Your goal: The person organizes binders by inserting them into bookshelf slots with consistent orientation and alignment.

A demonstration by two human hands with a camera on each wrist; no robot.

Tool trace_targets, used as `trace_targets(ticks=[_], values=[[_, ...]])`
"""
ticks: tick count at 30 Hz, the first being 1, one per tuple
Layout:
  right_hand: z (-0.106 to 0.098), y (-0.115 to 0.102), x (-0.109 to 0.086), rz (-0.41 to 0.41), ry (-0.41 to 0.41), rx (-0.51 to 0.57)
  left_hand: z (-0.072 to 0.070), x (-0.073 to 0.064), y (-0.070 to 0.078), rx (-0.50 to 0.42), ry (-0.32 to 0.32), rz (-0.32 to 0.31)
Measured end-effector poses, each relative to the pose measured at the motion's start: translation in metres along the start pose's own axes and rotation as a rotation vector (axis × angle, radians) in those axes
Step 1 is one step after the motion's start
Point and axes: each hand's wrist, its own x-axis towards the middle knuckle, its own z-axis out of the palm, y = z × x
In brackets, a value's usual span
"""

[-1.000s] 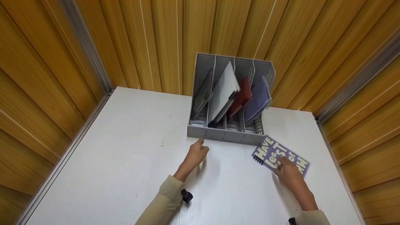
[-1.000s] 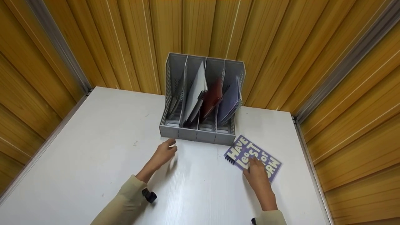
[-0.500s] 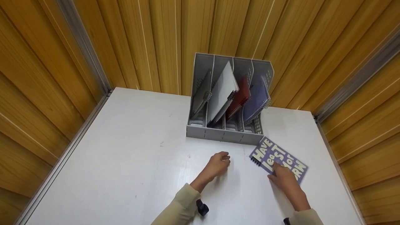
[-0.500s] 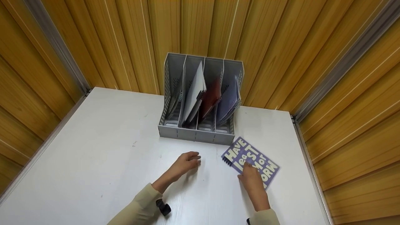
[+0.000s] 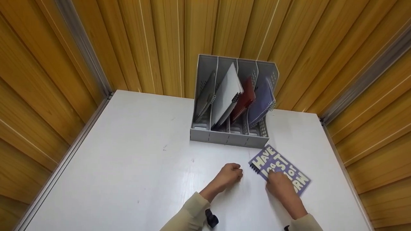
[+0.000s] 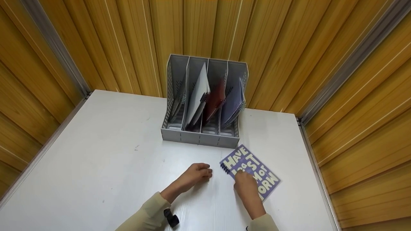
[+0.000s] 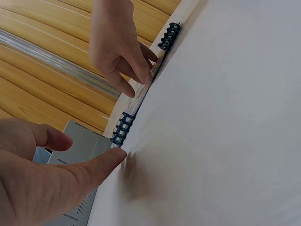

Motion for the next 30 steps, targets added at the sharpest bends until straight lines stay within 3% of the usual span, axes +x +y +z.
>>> trace_targets(ticks=[5, 13, 24, 30], values=[[0.010, -0.006, -0.001, -0.065, 0.085, -0.074, 0.001, -0.001, -0.002, -0.082, -0.028, -0.052], [0.014, -0.013, 0.000, -0.084, 0.149, -0.129, -0.002, 0.000, -0.004, -0.170, -0.033, -0.067], [0.009, -0.026, -0.004, -0.125, 0.182, -0.119, 0.002, 0.002, -0.002, -0.193, -0.032, -0.081], [0.006, -0.046, -0.009, -0.119, 0.100, -0.147, 0.004, 0.003, -0.006, -0.174, -0.033, -0.085]])
